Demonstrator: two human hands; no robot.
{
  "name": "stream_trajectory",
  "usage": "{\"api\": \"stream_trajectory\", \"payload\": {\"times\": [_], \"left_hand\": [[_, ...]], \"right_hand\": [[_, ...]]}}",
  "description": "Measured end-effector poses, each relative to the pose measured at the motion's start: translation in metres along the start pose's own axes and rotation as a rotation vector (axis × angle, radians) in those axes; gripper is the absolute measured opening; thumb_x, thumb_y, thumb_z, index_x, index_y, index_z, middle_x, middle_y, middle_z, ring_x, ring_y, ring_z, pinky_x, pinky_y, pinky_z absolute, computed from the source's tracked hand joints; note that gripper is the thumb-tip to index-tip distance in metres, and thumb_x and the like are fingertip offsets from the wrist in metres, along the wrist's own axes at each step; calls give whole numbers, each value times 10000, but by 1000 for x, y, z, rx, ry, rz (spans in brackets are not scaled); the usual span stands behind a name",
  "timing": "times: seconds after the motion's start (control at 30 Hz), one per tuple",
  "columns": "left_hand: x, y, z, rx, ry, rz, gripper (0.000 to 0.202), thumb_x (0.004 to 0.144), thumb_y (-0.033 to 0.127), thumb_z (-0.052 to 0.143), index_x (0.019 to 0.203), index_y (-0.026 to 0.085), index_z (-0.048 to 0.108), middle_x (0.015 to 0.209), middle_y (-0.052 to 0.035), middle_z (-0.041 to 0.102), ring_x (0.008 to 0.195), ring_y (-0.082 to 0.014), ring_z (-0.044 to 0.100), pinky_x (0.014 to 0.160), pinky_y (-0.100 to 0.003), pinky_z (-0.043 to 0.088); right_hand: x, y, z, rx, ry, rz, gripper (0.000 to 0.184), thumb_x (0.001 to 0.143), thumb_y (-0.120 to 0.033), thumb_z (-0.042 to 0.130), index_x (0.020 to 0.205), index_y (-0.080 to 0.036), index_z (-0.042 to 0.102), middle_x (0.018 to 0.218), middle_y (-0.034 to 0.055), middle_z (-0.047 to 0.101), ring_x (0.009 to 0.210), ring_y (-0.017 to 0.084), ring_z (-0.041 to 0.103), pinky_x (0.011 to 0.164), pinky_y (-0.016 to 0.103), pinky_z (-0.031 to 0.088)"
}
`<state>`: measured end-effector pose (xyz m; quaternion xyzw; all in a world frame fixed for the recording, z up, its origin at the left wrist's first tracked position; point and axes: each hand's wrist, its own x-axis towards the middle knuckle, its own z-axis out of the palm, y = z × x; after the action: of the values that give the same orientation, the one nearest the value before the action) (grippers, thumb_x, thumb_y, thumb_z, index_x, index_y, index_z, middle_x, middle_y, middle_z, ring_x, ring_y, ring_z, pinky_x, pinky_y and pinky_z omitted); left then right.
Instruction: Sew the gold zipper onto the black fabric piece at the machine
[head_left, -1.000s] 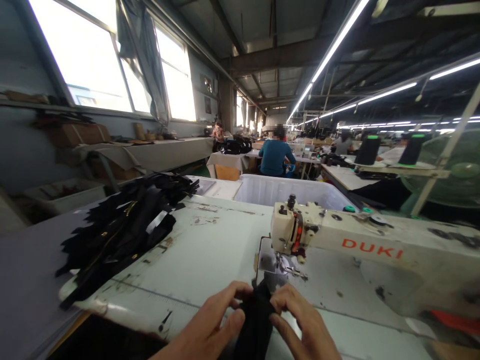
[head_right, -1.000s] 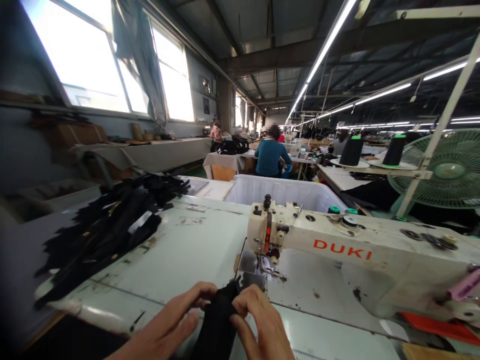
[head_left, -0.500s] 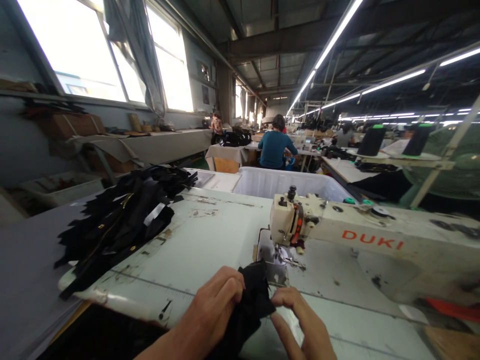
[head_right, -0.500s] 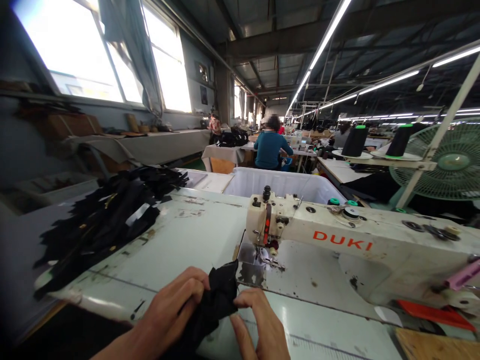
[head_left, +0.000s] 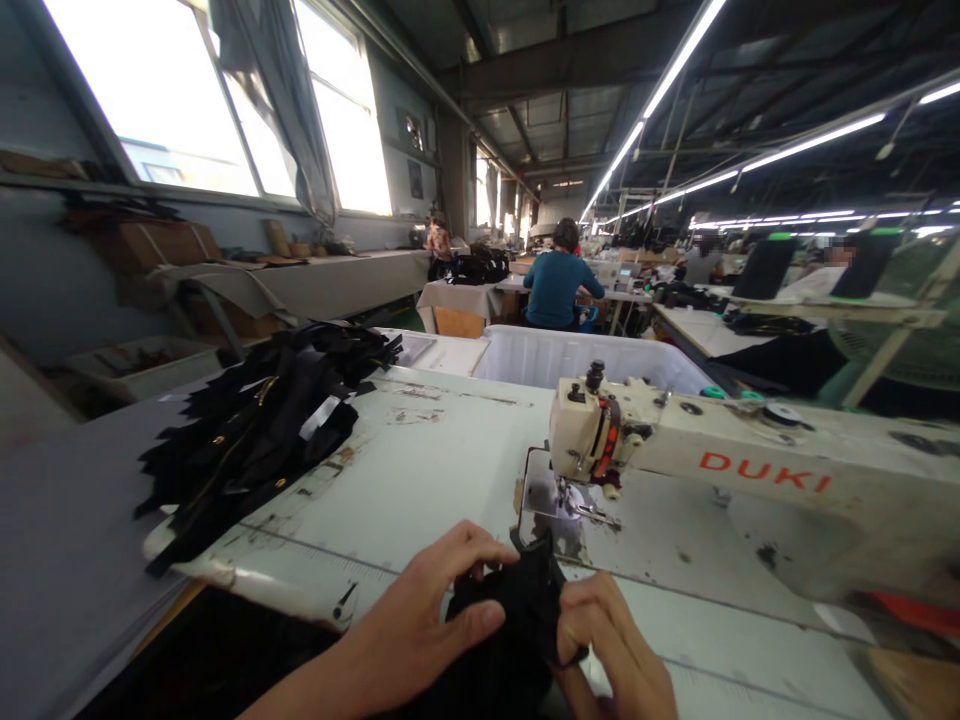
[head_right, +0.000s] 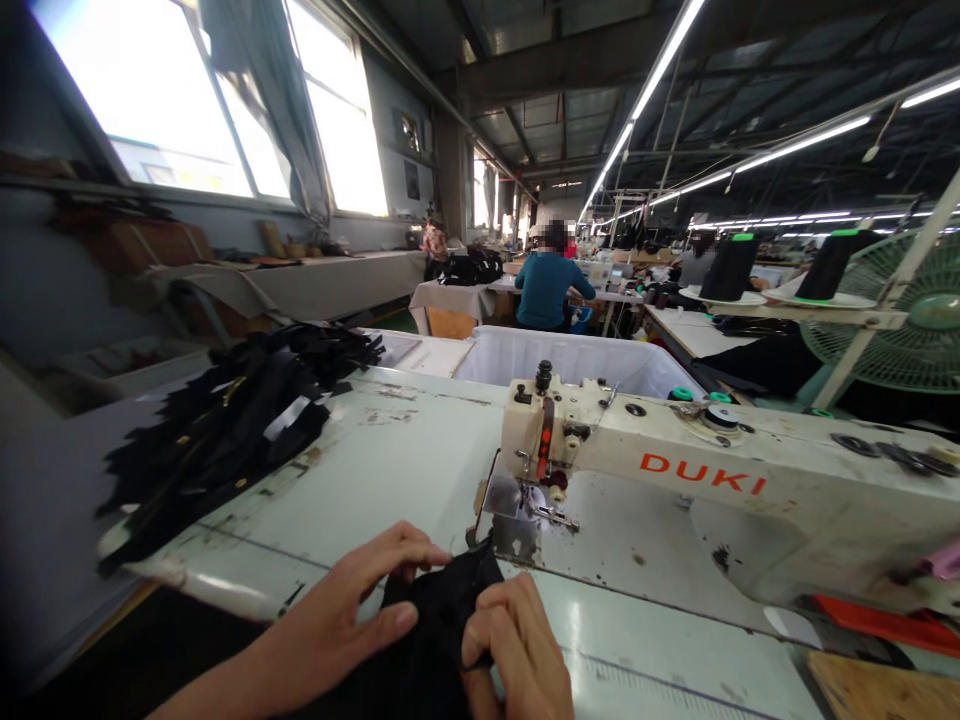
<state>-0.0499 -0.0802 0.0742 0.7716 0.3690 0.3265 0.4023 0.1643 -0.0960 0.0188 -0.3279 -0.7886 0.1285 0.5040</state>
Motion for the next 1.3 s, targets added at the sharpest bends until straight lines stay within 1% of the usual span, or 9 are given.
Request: {"api": "stream_trajectory", "payload": {"times": [0.17,0.3,0.47,0.6,0.7,0.8,0.9,1.1,1.3], "left_hand": [[4,-7,11,36,12,13,155,915,239,583,953,240,733,966,-28,638,837,-153,615,757,-240,479],[0,-11,16,178,208,206,162,928,113,511,946,196,648,980,-38,660,924,-153,633,857,-261,489],[0,-16,21,510,385,424,291,931,22,411,1161,165,517,1093,-71,680,1107,-165,602,1080,-354,372],[6,-22,30,545,413,476,148,959,119,425,1036,192,527,869,-29,696,844,-144,672,838,-255,516],[10,-27,20,533,405,373,100,945,184,462,1018,218,522,823,4,682,735,-132,672,682,-204,530],[15,-31,0,563,425,288,170,903,225,515,1073,226,512,880,7,708,756,-148,699,691,-205,550],[16,-31,-5,610,337,403,218,938,220,471,1151,218,516,1014,-28,726,922,-168,706,846,-238,547],[7,-37,20,618,247,569,299,1021,238,323,1268,178,481,1159,-82,697,1098,-160,651,956,-254,509],[11,-39,8,602,463,402,200,996,155,377,998,222,565,794,22,749,688,-105,730,667,-153,569]], "right_hand": [[4,-8,1,-28,34,-24,264,861,39,427,782,-211,399,806,23,470,720,130,516,610,236,415],[6,-1,-15,-17,-44,-25,229,831,-42,583,827,-230,452,832,10,529,765,134,571,664,212,467],[-7,5,-9,74,107,486,296,683,-175,729,879,-238,517,822,-24,583,793,165,591,737,229,461],[-6,-2,18,495,-64,714,184,703,-195,658,757,-215,483,709,-40,529,690,140,540,663,228,440],[-1,-6,22,657,-123,687,240,798,-282,628,705,-215,417,676,-48,447,627,111,475,598,211,410],[2,-8,14,729,-31,715,281,855,-367,607,724,-221,406,703,-45,440,620,112,492,613,225,429],[6,-12,14,732,111,740,224,831,-404,625,845,-223,494,811,-16,503,737,148,550,706,265,470],[15,-20,35,606,25,709,101,723,-210,586,788,-209,509,744,-19,547,711,145,542,670,248,449],[5,-9,-1,109,21,513,158,699,-133,509,636,-225,397,584,-71,391,520,96,379,520,223,304]]}}
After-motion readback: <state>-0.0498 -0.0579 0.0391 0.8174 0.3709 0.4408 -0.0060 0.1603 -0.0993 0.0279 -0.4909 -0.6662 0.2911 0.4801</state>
